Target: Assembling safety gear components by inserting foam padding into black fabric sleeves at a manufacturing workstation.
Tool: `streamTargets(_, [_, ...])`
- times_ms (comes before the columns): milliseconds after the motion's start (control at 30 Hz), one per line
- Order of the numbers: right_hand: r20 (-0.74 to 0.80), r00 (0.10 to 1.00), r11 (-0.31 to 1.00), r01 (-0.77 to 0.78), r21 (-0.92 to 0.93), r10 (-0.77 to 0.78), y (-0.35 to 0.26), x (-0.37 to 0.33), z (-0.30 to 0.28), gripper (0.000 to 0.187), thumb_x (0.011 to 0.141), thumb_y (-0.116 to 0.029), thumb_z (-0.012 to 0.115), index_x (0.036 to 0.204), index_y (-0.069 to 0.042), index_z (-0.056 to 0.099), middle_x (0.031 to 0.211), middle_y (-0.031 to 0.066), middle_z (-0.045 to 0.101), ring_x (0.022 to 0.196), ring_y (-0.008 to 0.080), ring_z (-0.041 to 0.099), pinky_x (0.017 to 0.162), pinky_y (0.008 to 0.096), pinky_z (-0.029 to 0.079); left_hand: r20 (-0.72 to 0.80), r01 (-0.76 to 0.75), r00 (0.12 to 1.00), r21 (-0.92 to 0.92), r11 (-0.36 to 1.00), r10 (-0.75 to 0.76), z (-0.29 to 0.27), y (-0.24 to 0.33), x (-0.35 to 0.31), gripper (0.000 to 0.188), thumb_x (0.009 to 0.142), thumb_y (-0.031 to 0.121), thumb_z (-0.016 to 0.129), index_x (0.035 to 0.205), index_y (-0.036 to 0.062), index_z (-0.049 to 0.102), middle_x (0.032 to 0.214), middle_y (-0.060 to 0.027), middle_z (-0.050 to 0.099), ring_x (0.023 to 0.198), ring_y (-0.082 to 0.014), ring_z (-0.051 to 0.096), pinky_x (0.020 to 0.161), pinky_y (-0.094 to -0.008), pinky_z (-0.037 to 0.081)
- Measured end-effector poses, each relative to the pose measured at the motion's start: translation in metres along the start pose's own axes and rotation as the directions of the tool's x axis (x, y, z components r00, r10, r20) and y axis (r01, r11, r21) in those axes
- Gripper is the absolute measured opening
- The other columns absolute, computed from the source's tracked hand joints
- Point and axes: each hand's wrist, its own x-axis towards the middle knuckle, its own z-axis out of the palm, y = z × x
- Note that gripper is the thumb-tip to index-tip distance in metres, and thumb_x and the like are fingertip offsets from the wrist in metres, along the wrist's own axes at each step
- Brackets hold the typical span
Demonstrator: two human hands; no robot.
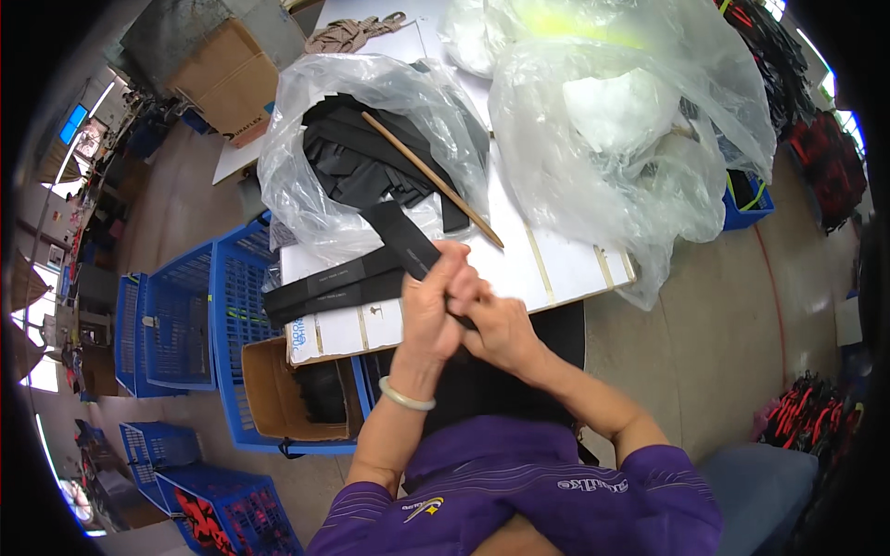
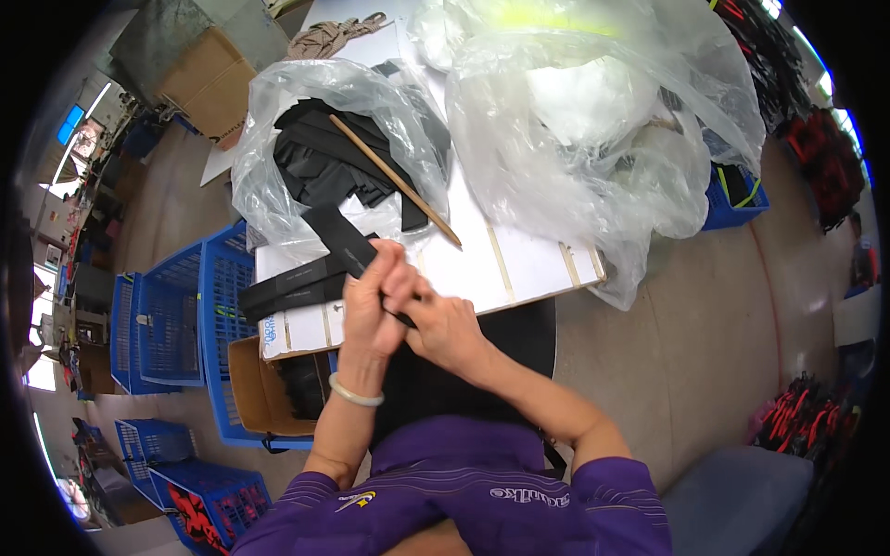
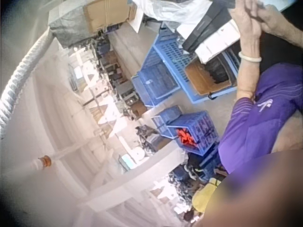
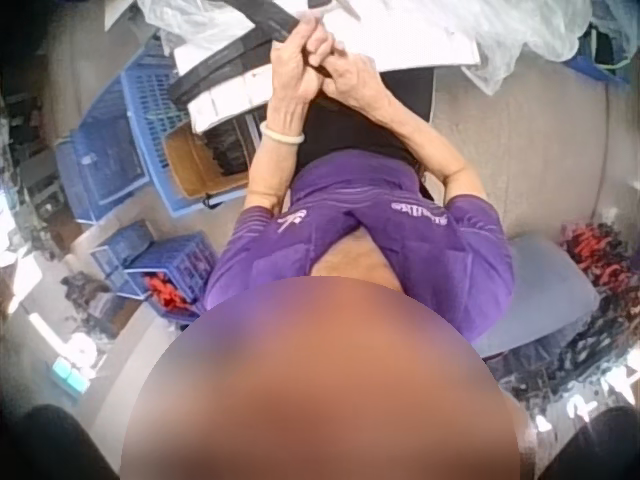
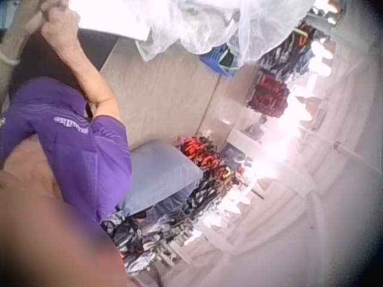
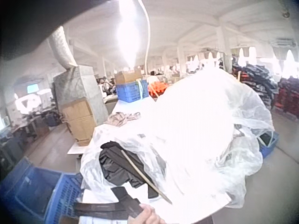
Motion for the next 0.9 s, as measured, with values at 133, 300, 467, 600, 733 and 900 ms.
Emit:
streamTargets(133, [0.035, 0.999, 1.0, 0.014, 0.013, -0.014, 0.013, 0.011, 0.012, 0.025, 0.064, -0.01, 0.069, 0.089, -0.008, 0.063, 0.084, 0.0177, 0.061, 0.061, 0.0372, 0.059, 0.051, 0.0431, 0.048, 0.076, -0.094, 0.993, 0.114, 0.989, 0.086, 0.019, 0.007, -0.003, 0.016, 0.094, 0.015, 0.054, 0.1, 0.0, 0.055, 0.059, -0.0002, 0.042, 0.047, -0.01, 0.042, 0.076, -0.0374, 0.052])
streamTargets(300, [-0.19, 0.937, 0.948, 0.311, 0.068, -0.294, -0.006, 0.006, -0.014, 0.035, 0.063, -0.02, 0.077, 0.093, -0.006, 0.066, 0.096, 0.0129, 0.058, 0.084, 0.0272, 0.06, 0.07, 0.0358, 0.049, 0.171, -0.145, 0.971, -0.122, 0.982, 0.165, 0.008, 0.033, -0.002, 0.023, 0.096, 0.018, 0.05, 0.093, -0.0038, 0.058, 0.058, 0.0001, 0.042, 0.047, -0.0075, 0.036, 0.055, -0.028, 0.045])
streamTargets(467, [-0.393, 0.908, 0.961, 0.225, 0.163, -0.146, 0.011, -0.01, -0.074, 0.046, 0.062, -0.018, 0.079, 0.105, -0.006, 0.068, 0.101, 0.0114, 0.059, 0.091, 0.0243, 0.059, 0.079, 0.0331, 0.047, 0.236, -0.186, 0.97, 0.569, 0.801, 0.058, 0.009, 0.022, -0.015, 0.022, 0.092, 0.019, 0.059, 0.093, -0.0024, 0.064, 0.063, 0.0019, 0.05, 0.055, -0.0038, 0.043, 0.051, -0.0205, 0.038])
streamTargets(600, [-0.329, 0.93, 0.833, 0.309, 0.459, -0.164, -0.033, 0.034, -0.105, 0.024, 0.072, -0.011, 0.074, 0.094, -0.003, 0.07, 0.097, 0.0112, 0.061, 0.089, 0.0219, 0.06, 0.081, 0.031, 0.045, 0.359, -0.265, 0.933, 0.636, 0.725, 0.025, 0.026, 0.01, -0.03, 0.019, 0.092, 0.017, 0.059, 0.096, 0.0001, 0.065, 0.071, 0.0006, 0.056, 0.062, -0.006, 0.05, 0.056, -0.0212, 0.042])
streamTargets(733, [-0.184, 0.982, 0.585, 0.172, 0.793, -0.041, -0.027, 0.045, -0.117, 0.011, 0.082, -0.004, 0.066, 0.091, 0.001, 0.067, 0.081, 0.0087, 0.065, 0.067, 0.0113, 0.059, 0.062, 0.023, 0.048, 0.317, -0.173, 0.939, 0.767, 0.618, -0.13, 0.029, 0.004, -0.039, 0.015, 0.09, 0.014, 0.061, 0.096, 0.0009, 0.064, 0.069, -0.0007, 0.056, 0.06, -0.0073, 0.05, 0.056, -0.0216, 0.041])
streamTargets(900, [-0.317, 0.918, 0.481, 0.395, 0.783, -0.239, -0.016, 0.036, -0.136, 0.027, 0.077, -0.003, 0.07, 0.101, 0.005, 0.062, 0.088, 0.0121, 0.064, 0.076, 0.0148, 0.06, 0.07, 0.0272, 0.048, 0.344, -0.291, 0.939, 0.799, 0.525, -0.002, 0.019, -0.004, -0.046, 0.013, 0.088, 0.009, 0.062, 0.097, 0.0, 0.063, 0.073, -0.0045, 0.06, 0.062, -0.011, 0.054, 0.057, -0.024, 0.043])
